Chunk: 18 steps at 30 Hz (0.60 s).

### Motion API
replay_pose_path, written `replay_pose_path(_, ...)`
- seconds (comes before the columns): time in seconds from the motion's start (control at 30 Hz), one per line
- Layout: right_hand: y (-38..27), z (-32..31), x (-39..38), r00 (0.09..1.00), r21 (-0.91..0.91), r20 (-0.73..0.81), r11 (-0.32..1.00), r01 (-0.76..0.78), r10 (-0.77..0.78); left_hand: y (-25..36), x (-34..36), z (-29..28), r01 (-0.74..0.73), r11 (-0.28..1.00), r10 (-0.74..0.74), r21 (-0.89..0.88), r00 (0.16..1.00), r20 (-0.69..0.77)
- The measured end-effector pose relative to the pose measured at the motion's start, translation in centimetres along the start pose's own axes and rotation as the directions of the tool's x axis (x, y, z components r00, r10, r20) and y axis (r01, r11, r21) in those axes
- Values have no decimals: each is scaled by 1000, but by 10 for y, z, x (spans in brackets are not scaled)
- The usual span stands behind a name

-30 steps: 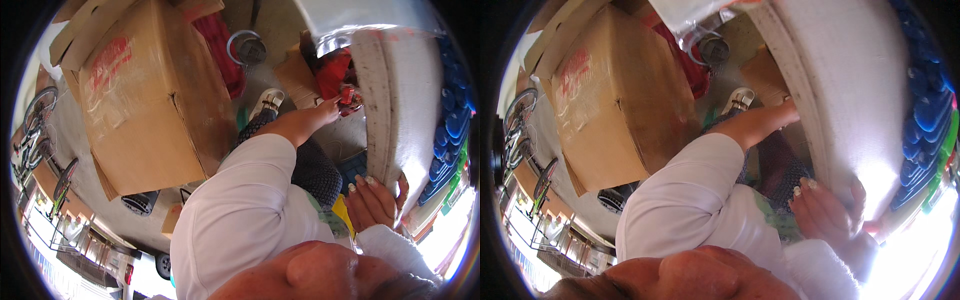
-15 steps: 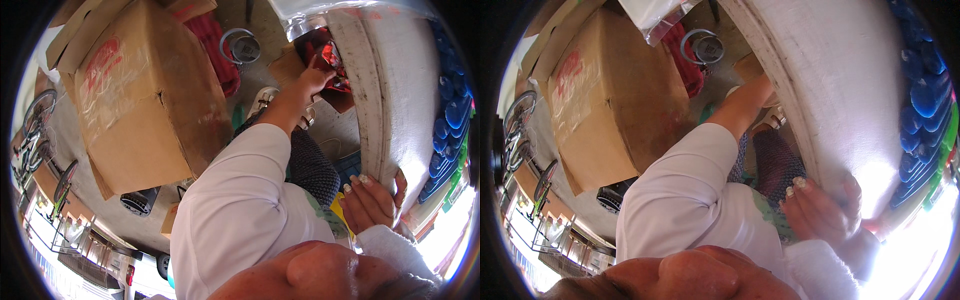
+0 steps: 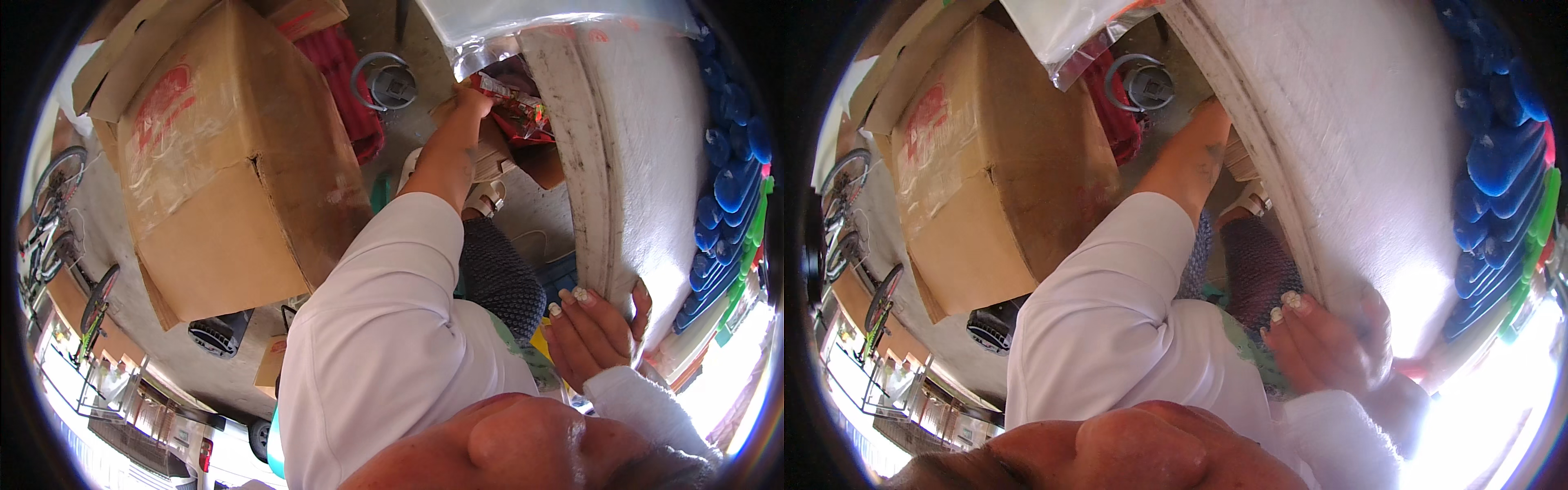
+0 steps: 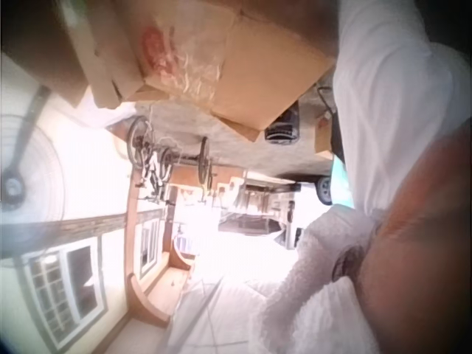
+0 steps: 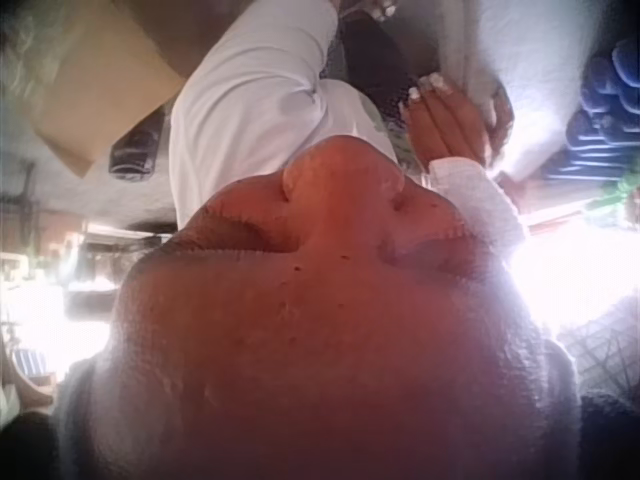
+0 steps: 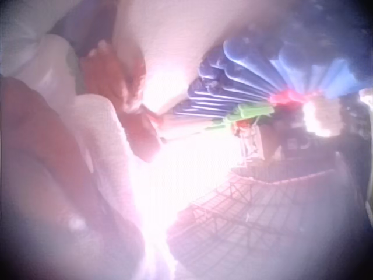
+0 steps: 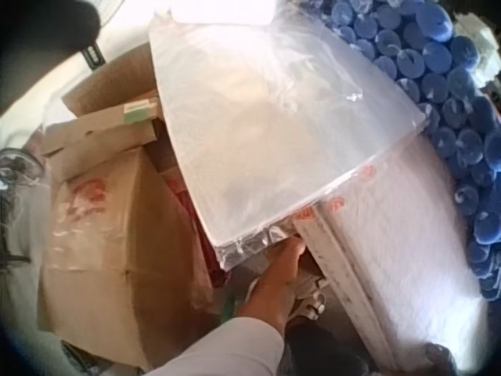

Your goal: The person arranges colorful plastic items on a table, then uses a utility knife to cut a piece of tape from a roll. They apply the tape to seal a plastic bag containing the items.

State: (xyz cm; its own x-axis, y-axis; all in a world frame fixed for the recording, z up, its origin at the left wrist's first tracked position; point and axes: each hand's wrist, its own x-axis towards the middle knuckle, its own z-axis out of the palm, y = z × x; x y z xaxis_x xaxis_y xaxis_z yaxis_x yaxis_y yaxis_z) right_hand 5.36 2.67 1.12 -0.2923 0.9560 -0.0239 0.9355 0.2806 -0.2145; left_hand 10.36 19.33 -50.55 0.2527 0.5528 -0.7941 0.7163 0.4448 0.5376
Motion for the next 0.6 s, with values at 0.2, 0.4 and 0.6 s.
replay_pose_path(0.2, -10, 0, 2, 995, 3, 22, 995, -95, 95, -14, -31, 43, -60, 985, 74, -162, 994, 76)
replay_pose_path(0.4, -9, -1, 2, 996, -9, 42, 997, -75, 75, 18, -128, 106, -542, 804, 431, 243, 814, 390)
replay_pose_path(0.6, 10, 5, -6, 997, -11, -25, 998, 69, -69, 22, -148, 115, -521, 844, 456, 126, 821, 343)
